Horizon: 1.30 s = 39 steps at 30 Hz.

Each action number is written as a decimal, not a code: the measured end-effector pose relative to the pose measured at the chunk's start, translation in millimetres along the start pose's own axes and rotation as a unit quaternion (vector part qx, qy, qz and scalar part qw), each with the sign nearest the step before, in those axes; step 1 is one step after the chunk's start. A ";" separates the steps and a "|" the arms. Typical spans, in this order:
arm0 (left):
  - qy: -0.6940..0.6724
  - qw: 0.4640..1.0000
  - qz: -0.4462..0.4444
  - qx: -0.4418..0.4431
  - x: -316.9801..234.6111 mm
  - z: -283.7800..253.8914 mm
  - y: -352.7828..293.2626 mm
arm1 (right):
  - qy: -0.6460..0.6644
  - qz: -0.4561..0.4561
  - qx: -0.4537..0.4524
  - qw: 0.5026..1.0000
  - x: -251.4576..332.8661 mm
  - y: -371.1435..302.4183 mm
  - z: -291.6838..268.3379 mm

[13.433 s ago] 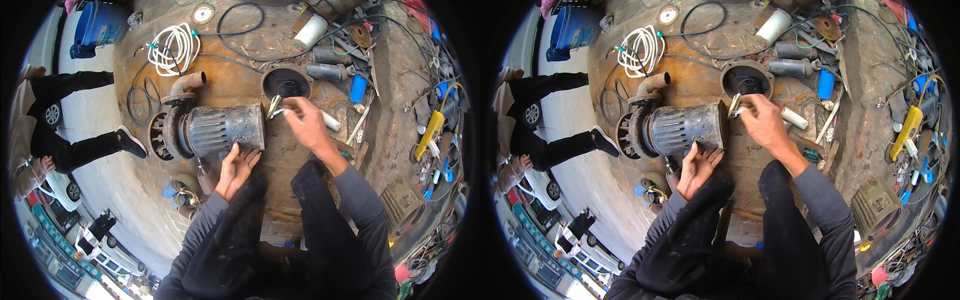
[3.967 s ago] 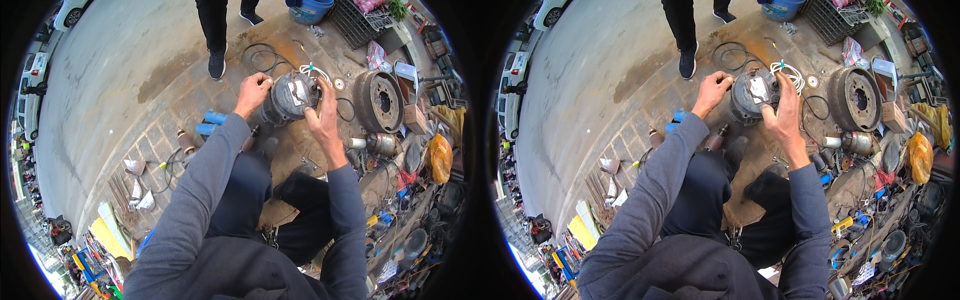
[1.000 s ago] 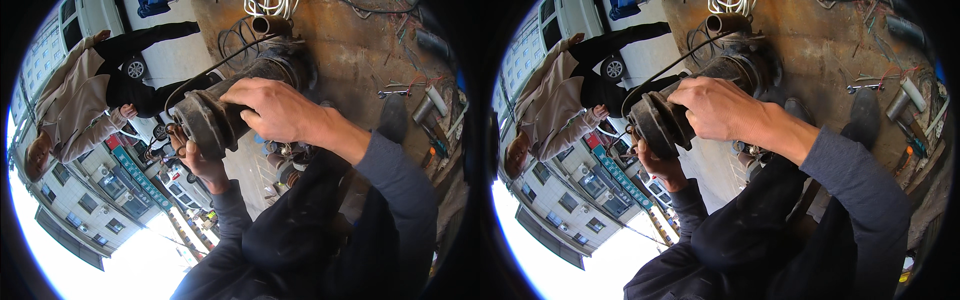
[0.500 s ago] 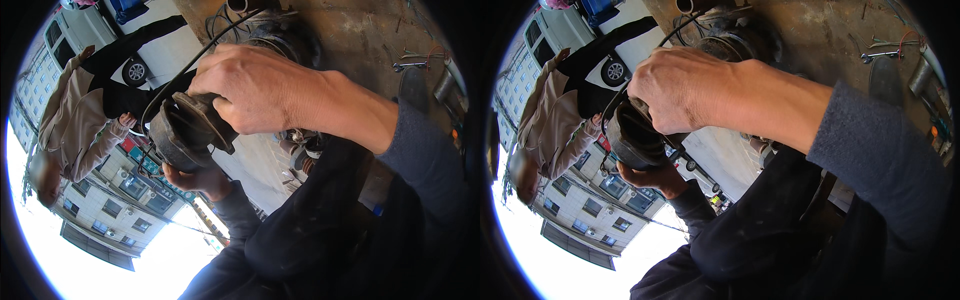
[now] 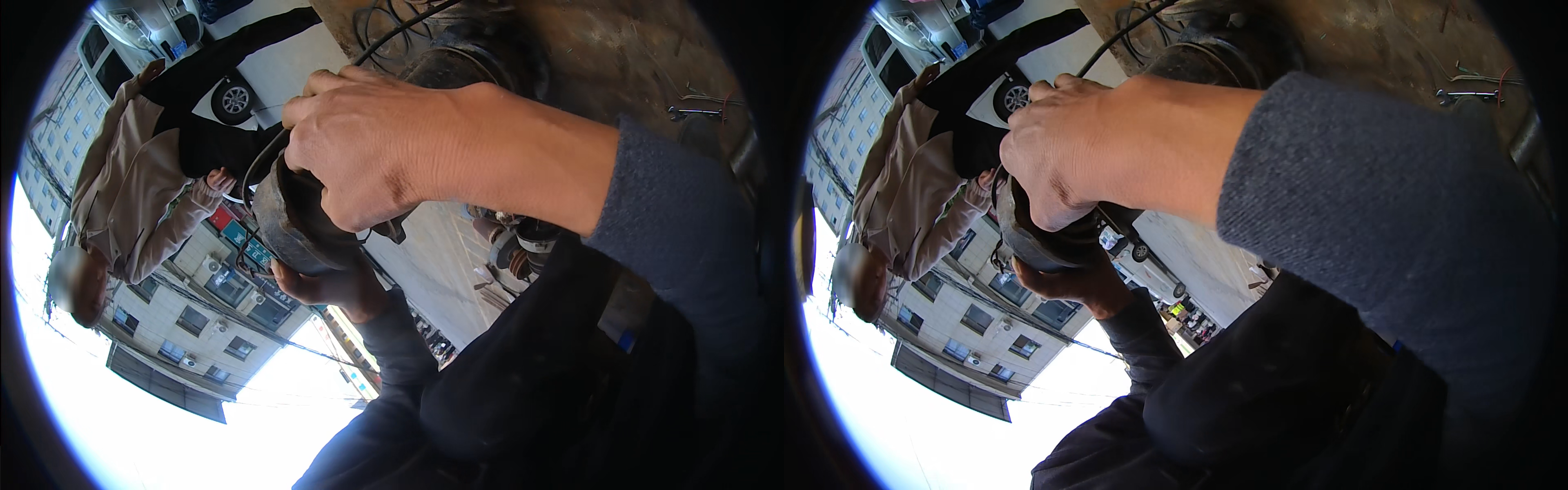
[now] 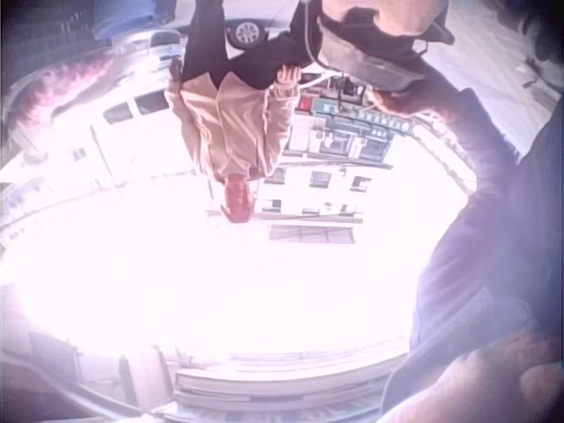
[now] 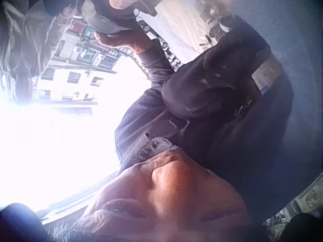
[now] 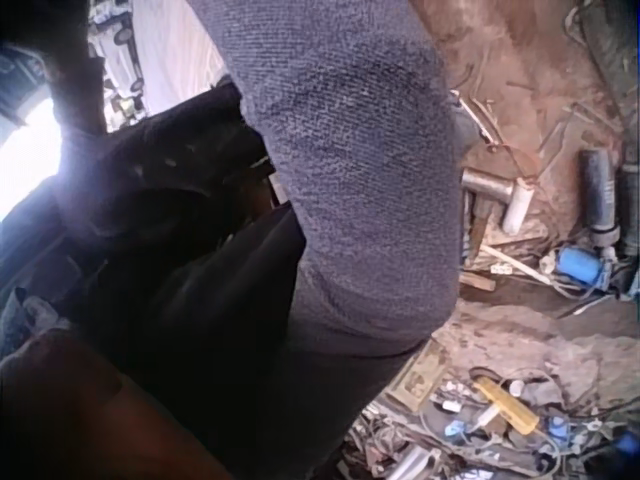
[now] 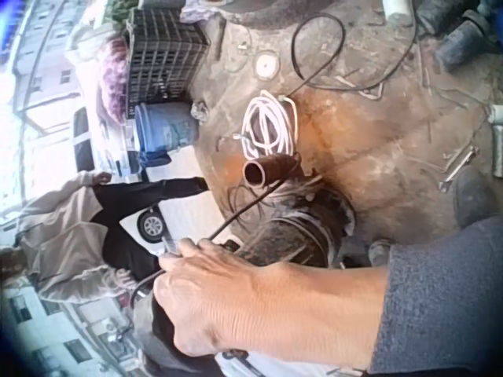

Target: The person sits on the floor and handles a cylindrical electric motor, turning it over and inspecting its ends and wiring. The person then stands and walks through a cluttered workshop, briefly handling a small metal can.

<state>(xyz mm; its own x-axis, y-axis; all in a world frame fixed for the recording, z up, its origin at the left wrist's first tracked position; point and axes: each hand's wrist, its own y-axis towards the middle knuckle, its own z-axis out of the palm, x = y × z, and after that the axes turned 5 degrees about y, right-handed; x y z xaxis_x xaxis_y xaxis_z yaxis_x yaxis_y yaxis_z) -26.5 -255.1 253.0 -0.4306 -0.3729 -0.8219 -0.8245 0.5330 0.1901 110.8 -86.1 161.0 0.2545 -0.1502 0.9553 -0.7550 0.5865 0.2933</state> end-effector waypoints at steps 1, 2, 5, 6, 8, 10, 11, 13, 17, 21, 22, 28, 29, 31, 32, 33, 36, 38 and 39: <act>0.005 1.000 -0.013 -0.012 -0.4 2.5 -0.7 | -0.017 -0.004 0.025 1.000 1.2 3.8 1.0; 0.001 1.000 -0.026 -0.002 -0.7 4.8 -1.3 | -0.022 -0.011 0.027 0.999 1.8 8.2 1.6; -0.003 0.997 -0.015 -0.075 0.0 8.2 -2.5 | -0.048 -0.026 0.040 0.998 0.0 18.1 3.3; 0.035 0.996 -0.007 -0.078 1.5 8.0 -3.1 | -0.055 -0.031 0.026 0.998 -1.7 18.6 4.6; 0.052 0.994 0.008 -0.093 4.4 4.7 -1.5 | -0.072 -0.043 -0.001 0.996 -6.1 17.1 8.5; 0.093 0.993 0.051 -0.048 9.5 -0.5 2.3 | -0.063 -0.079 -0.081 0.992 -8.5 13.3 15.4; 0.105 0.992 0.069 -0.034 11.7 -4.2 4.4 | -0.060 -0.102 -0.128 0.985 -10.3 12.1 18.3; 0.125 0.987 0.100 -0.012 15.8 -12.1 7.7 | -0.074 -0.112 -0.148 0.980 -13.7 12.6 23.1; 0.141 0.982 0.125 0.030 20.1 -26.5 10.4 | -0.028 -0.116 -0.155 0.981 -16.7 14.2 24.7; 0.367 0.900 0.235 0.002 21.5 -34.7 11.1 | 0.032 -0.095 -0.103 0.990 -13.9 18.7 18.2; 0.293 0.931 0.216 0.012 22.1 -35.8 11.5 | 0.042 -0.087 -0.086 0.992 -13.4 18.8 16.1; 0.028 0.984 0.154 0.079 25.9 -34.0 16.6 | -0.094 -0.100 -0.129 0.982 -7.2 13.9 15.0; -0.014 0.985 0.127 0.117 23.2 -32.6 18.1 | -0.101 -0.093 -0.105 0.985 -8.2 12.3 15.3; -0.163 0.964 0.026 0.208 16.0 -27.5 19.8 | -0.124 -0.098 -0.064 0.985 -9.4 10.2 19.1; -0.185 0.960 -0.006 0.209 12.1 -24.1 18.5 | -0.140 -0.110 -0.049 0.983 -9.6 10.1 22.5; -0.207 0.955 -0.039 0.208 8.3 -20.7 16.8 | -0.160 -0.121 -0.053 0.978 -8.1 8.6 27.2; -0.021 0.999 -0.019 0.043 7.8 -12.3 2.0 | -0.215 -0.158 -0.126 0.956 1.3 0.1 47.1; 0.120 0.991 0.045 -0.033 11.7 -14.2 -2.3 | -0.236 -0.155 -0.118 0.952 4.4 -4.9 60.0; 0.200 0.973 0.100 -0.061 14.7 -17.6 -2.8 | -0.258 -0.152 -0.117 0.947 6.4 -7.8 65.8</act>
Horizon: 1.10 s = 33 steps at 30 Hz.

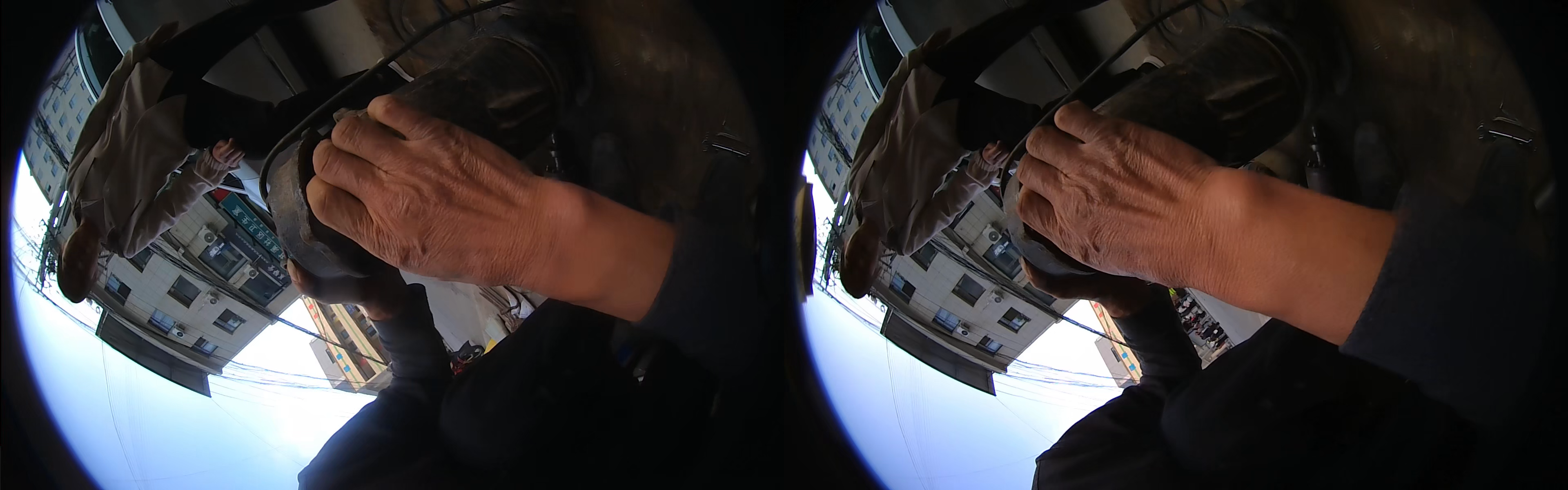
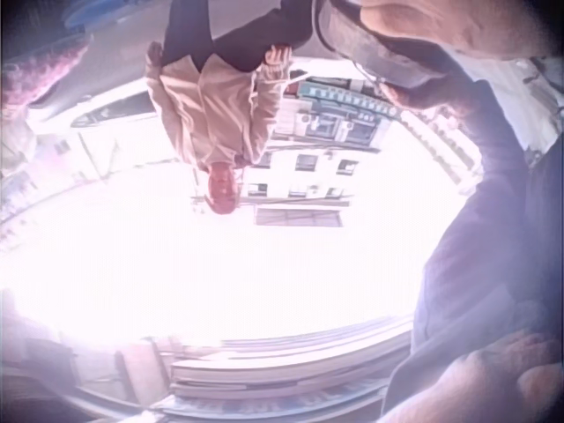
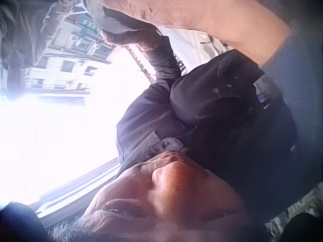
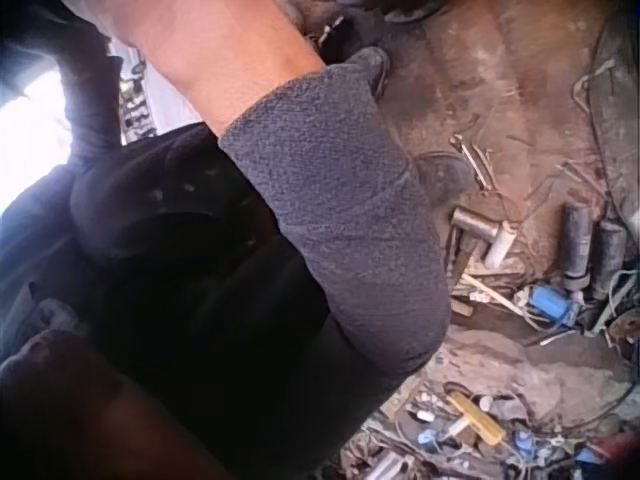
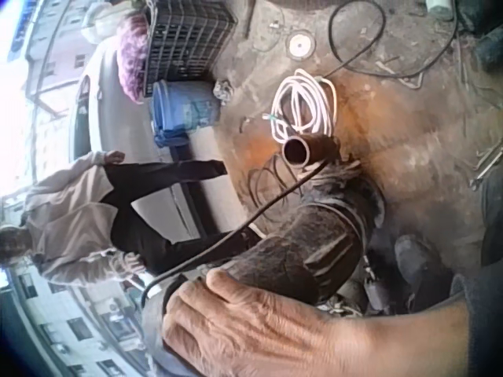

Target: The person sits on the floor and handles a cylindrical electric motor, turning it over and inspecting its ends and wiring. The person then stands and walks through a cluttered workshop, briefly handling a small metal can.

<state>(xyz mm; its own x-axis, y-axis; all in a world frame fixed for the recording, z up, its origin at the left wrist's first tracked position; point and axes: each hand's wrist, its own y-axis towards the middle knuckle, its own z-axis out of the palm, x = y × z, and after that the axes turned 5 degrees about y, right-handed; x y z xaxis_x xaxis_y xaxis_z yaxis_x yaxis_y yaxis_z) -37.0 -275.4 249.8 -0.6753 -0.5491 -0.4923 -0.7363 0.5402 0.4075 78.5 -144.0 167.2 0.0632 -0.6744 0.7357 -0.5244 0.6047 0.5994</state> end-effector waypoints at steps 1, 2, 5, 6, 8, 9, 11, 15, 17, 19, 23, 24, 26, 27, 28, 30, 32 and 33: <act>0.091 0.989 0.115 -0.001 6.1 -2.2 4.3 | -0.021 0.000 0.023 1.000 3.7 -0.8 3.6; 0.182 0.957 0.226 -0.003 12.4 -5.7 7.7 | -0.060 0.003 0.025 0.998 5.4 1.0 8.3; 0.272 0.904 0.329 0.012 29.2 -20.5 13.4 | -0.077 0.005 0.009 0.997 7.6 1.9 12.1; 0.269 0.904 0.331 0.013 34.3 -23.7 14.5 | -0.065 0.002 0.008 0.998 7.1 3.2 12.2; 0.260 0.905 0.336 0.010 42.6 -27.2 16.3 | -0.039 -0.005 0.008 0.999 4.9 6.1 10.4; 0.263 0.906 0.331 0.010 45.1 -28.9 15.5 | -0.039 -0.006 0.008 0.999 4.4 7.7 9.1; 0.139 0.962 0.230 0.046 49.0 -30.8 14.0 | -0.045 0.043 -0.042 0.997 4.5 11.1 6.4; 0.038 0.983 0.167 0.066 55.1 -32.8 15.7 | -0.029 0.074 -0.031 0.996 2.6 15.3 4.5; 0.018 0.984 0.165 0.064 56.6 -33.2 16.8 | -0.026 0.041 0.006 0.999 3.9 16.7 5.3; 0.020 0.986 0.158 0.048 56.1 -32.2 17.1 | -0.047 0.028 0.033 0.998 10.4 18.2 6.5; 0.029 0.989 0.145 0.002 47.4 -23.6 16.1 | -0.102 0.021 0.087 0.991 23.4 22.7 10.0; 0.035 0.989 0.140 -0.013 44.5 -19.9 16.1 | -0.093 0.031 0.087 0.991 23.9 26.0 11.6; 0.047 0.989 0.129 -0.046 38.2 -13.0 17.1 | -0.052 0.061 0.081 0.993 23.0 31.7 11.7; 0.024 0.992 0.124 -0.026 35.2 -10.1 16.5 | -0.014 0.080 0.099 0.992 22.2 34.3 10.1; 0.053 0.990 0.112 -0.067 31.7 -8.9 16.3 | 0.017 0.088 0.090 0.992 20.0 36.8 7.8; 0.032 0.991 0.115 -0.054 26.6 -7.8 15.2 | 0.108 0.108 0.120 0.981 11.7 40.3 1.5; -0.167 0.986 -0.013 -0.015 22.4 -12.0 11.4 | 0.175 0.118 0.149 0.966 -1.2 46.6 -4.1; -0.261 0.962 -0.064 0.036 21.7 -13.8 10.9 | 0.208 0.119 0.148 0.959 -6.8 50.1 -6.5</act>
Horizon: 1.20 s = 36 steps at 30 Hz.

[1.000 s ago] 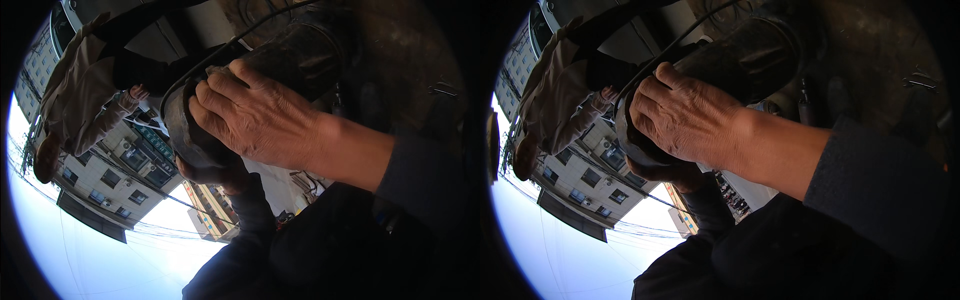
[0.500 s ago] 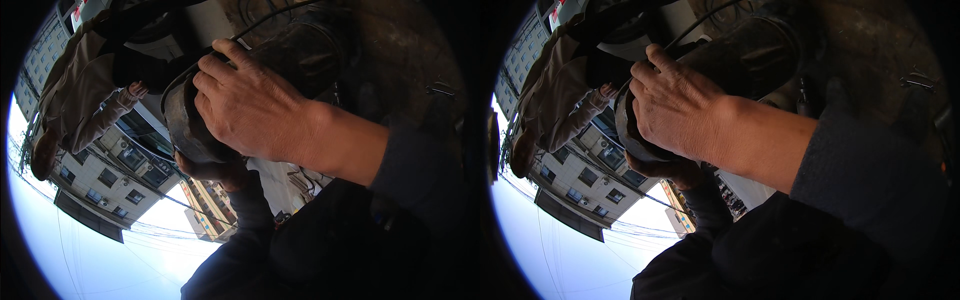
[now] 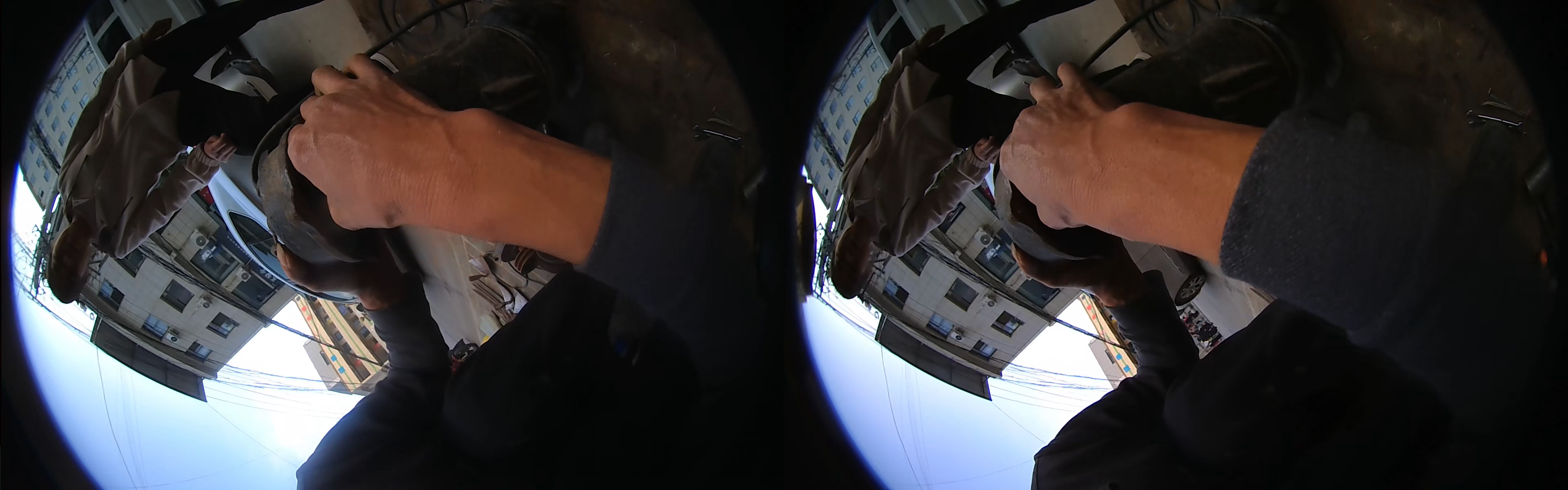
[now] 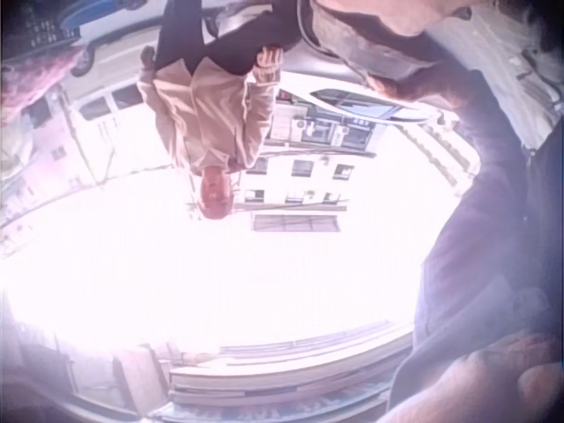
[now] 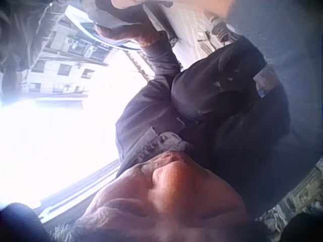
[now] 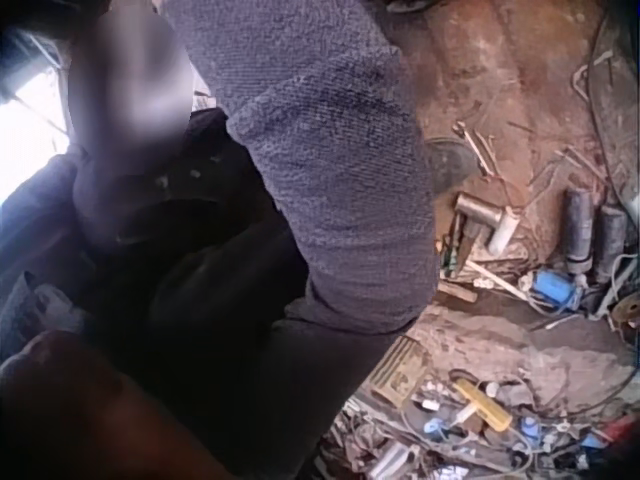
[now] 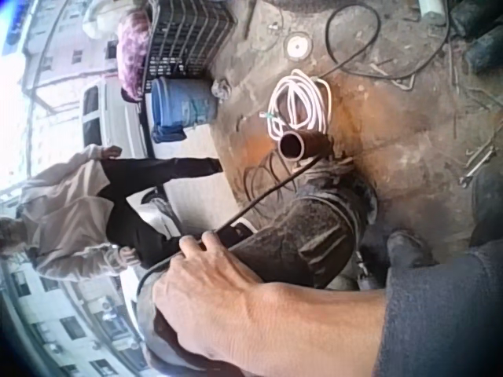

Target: The person sits on the floor and handles a cylindrical electric motor, turning it over and inspecting its ends and wiring. The person then stands and walks through a cluttered workshop, briefly handling a small metal can.

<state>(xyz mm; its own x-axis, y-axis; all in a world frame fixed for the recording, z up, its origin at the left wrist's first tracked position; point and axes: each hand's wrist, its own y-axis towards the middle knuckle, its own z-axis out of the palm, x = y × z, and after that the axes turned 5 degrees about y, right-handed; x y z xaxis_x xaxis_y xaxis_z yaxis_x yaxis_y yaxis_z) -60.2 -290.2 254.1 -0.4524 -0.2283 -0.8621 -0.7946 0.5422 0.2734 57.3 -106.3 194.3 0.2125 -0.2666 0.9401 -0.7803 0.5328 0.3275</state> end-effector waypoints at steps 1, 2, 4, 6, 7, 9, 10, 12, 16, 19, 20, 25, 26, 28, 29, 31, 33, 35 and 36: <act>-0.048 0.997 -0.044 -0.037 -1.6 -1.7 -1.8 | 0.013 -0.002 0.019 1.000 -1.4 2.1 -4.0; -0.062 0.996 -0.051 -0.033 -1.9 -3.0 -1.5 | 0.015 0.003 0.037 0.999 -0.6 2.6 -6.1; 0.005 1.000 0.002 0.007 -1.1 -4.1 -1.7 | 0.013 -0.002 0.043 0.999 -0.1 3.3 -8.4; 0.103 0.992 0.066 0.040 0.5 -1.7 -0.9 | 0.017 -0.001 0.047 0.999 0.1 2.9 -8.1; 0.120 0.990 0.069 0.036 0.7 0.6 -0.3 | 0.019 -0.001 0.049 0.999 0.0 1.9 -7.3; 0.008 1.000 -0.017 -0.013 -2.3 6.2 -2.5 | 0.006 -0.009 0.064 0.998 -0.6 -1.2 -5.1; 0.026 0.998 -0.044 -0.042 -4.4 9.5 -3.3 | 0.002 -0.018 0.064 0.998 -1.2 -3.0 -3.8; 0.031 0.998 -0.058 -0.024 -9.4 15.4 -1.1 | -0.037 -0.023 0.045 0.998 1.0 -9.4 0.2; 0.024 0.997 -0.062 -0.046 -10.3 16.1 -6.3 | -0.045 -0.043 -0.005 0.998 1.2 -14.7 5.8; 0.090 0.995 0.002 -0.035 -1.8 7.5 -9.6 | -0.029 -0.039 -0.009 0.999 0.7 -16.4 10.8; 0.101 0.994 0.043 -0.008 0.6 4.1 -5.9 | -0.015 -0.042 -0.027 0.999 -0.3 -17.3 13.0; 0.459 0.818 0.347 -0.011 6.1 -2.0 -7.1 | -0.129 -0.077 -0.169 0.974 -8.6 -25.4 30.1; 0.533 0.745 0.401 -0.019 6.2 -2.0 -8.2 | -0.095 -0.074 -0.140 0.983 -11.4 -28.8 32.2; 0.573 0.699 0.427 0.001 7.4 -1.7 -10.0 | -0.061 -0.085 -0.186 0.977 -20.0 -37.3 30.5; 0.544 0.735 0.404 0.029 8.3 -2.6 -10.4 | -0.044 -0.082 -0.183 0.979 -24.7 -41.7 27.6; 0.501 0.770 0.393 0.049 12.8 -4.3 -10.1 | -0.039 -0.063 -0.130 0.989 -34.2 -53.6 16.1; 0.473 0.772 0.423 0.038 19.3 -4.4 -10.0 | 0.006 -0.058 -0.141 0.988 -45.1 -70.2 -2.8; 0.379 0.866 0.324 0.049 23.2 -1.4 -12.4 | -0.031 -0.059 -0.121 0.990 -49.7 -76.4 -12.5; 0.326 0.903 0.272 0.059 23.6 1.9 -14.7 | 0.012 -0.050 -0.136 0.989 -51.2 -79.3 -17.4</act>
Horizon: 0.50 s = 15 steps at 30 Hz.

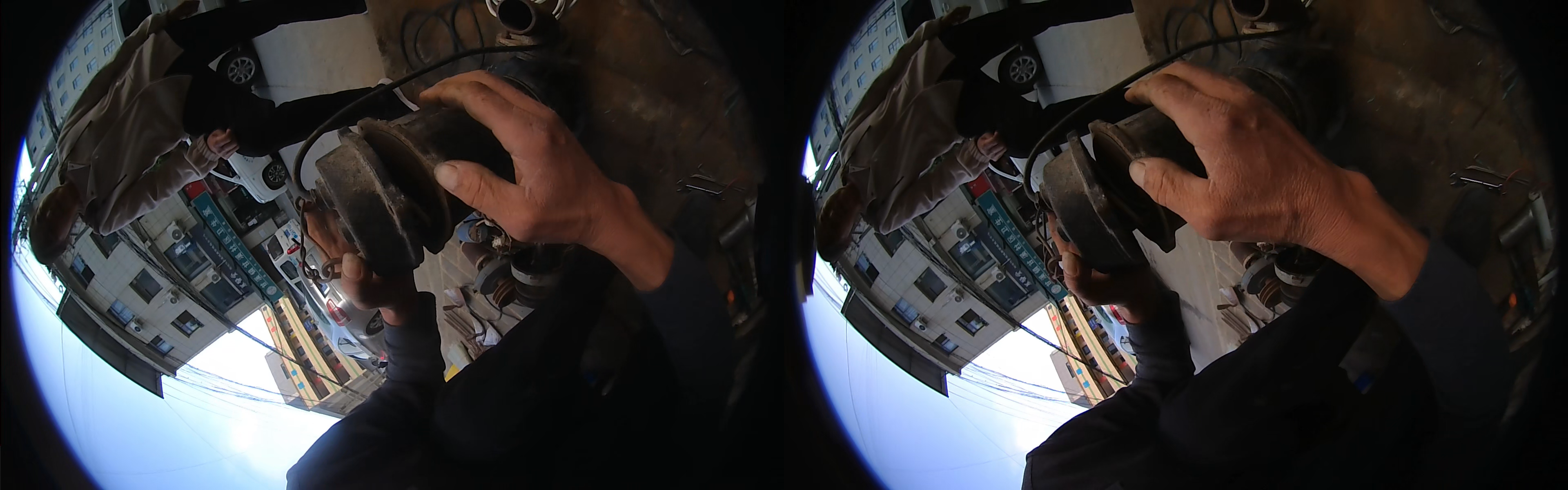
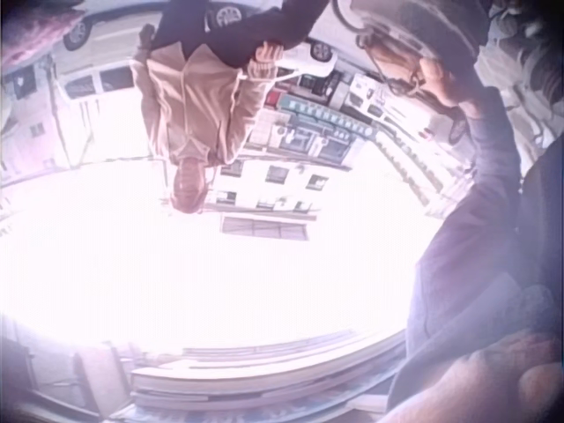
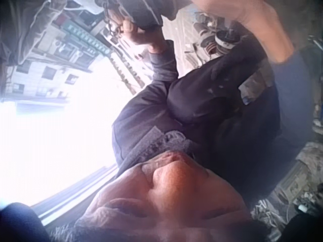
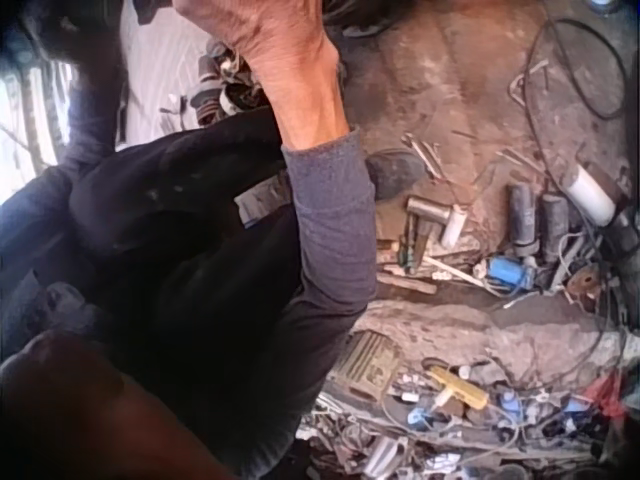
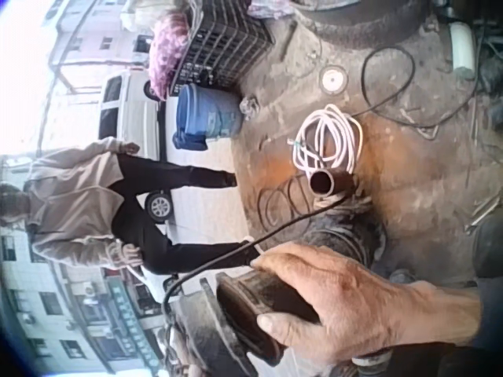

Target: The person sits on the floor and handles a cylindrical electric motor, turning it over and inspecting its ends and wiring. The person then stands and walks through a cluttered workshop, briefly handling a small metal can.

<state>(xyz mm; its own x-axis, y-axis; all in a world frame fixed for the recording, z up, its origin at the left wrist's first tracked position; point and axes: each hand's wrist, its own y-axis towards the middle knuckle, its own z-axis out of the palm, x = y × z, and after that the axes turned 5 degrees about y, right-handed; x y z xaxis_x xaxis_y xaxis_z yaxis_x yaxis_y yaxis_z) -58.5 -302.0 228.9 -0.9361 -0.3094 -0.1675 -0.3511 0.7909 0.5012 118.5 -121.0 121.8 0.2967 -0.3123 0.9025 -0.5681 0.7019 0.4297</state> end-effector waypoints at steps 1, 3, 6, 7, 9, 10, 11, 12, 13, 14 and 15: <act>-0.065 0.997 -0.050 0.009 -4.3 3.3 -0.5 | -0.036 -0.011 0.018 0.999 0.8 -1.0 -1.8; -0.192 0.970 -0.149 0.029 -17.3 7.9 0.0 | -0.009 -0.004 0.012 1.000 3.5 -2.5 -3.8; -0.280 0.934 -0.221 0.032 -35.6 12.7 4.8 | 0.006 -0.007 0.020 1.000 7.8 -3.3 -1.2; -0.294 0.927 -0.233 0.029 -39.2 14.1 6.6 | 0.010 -0.005 0.022 1.000 9.8 -3.6 0.8; -0.258 0.941 -0.214 0.044 -42.2 13.5 10.2 | -0.027 -0.007 0.032 0.999 13.2 -4.7 4.6; -0.254 0.944 -0.207 0.045 -41.9 13.9 10.7 | 0.017 0.000 0.021 1.000 13.6 -4.9 6.2; -0.249 0.947 -0.200 0.046 -40.7 13.4 10.7 | 0.019 0.006 0.020 1.000 14.0 -4.8 7.9; -0.245 0.949 -0.193 0.046 -39.0 13.2 9.8 | -0.020 0.001 0.029 0.999 14.6 -4.8 9.8; -0.242 0.950 -0.190 0.050 -36.6 11.9 9.2 | -0.037 0.001 0.033 0.999 14.0 -4.5 10.9; -0.261 0.946 -0.187 0.044 -34.3 11.5 7.1 | 0.007 0.012 0.022 1.000 13.0 -4.0 12.0; -0.256 0.944 -0.201 0.043 -31.3 10.9 5.7 | -0.032 0.005 0.031 0.999 11.9 -3.5 12.9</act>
<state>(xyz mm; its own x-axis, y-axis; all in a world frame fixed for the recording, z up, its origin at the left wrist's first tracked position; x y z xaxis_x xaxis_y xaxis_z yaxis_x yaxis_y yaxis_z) -31.4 -282.1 227.7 -0.6068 -0.3150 -0.7298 -0.6604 0.7108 0.2423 114.2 -135.4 131.4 0.2425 -0.3468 0.9060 -0.6173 0.6653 0.4199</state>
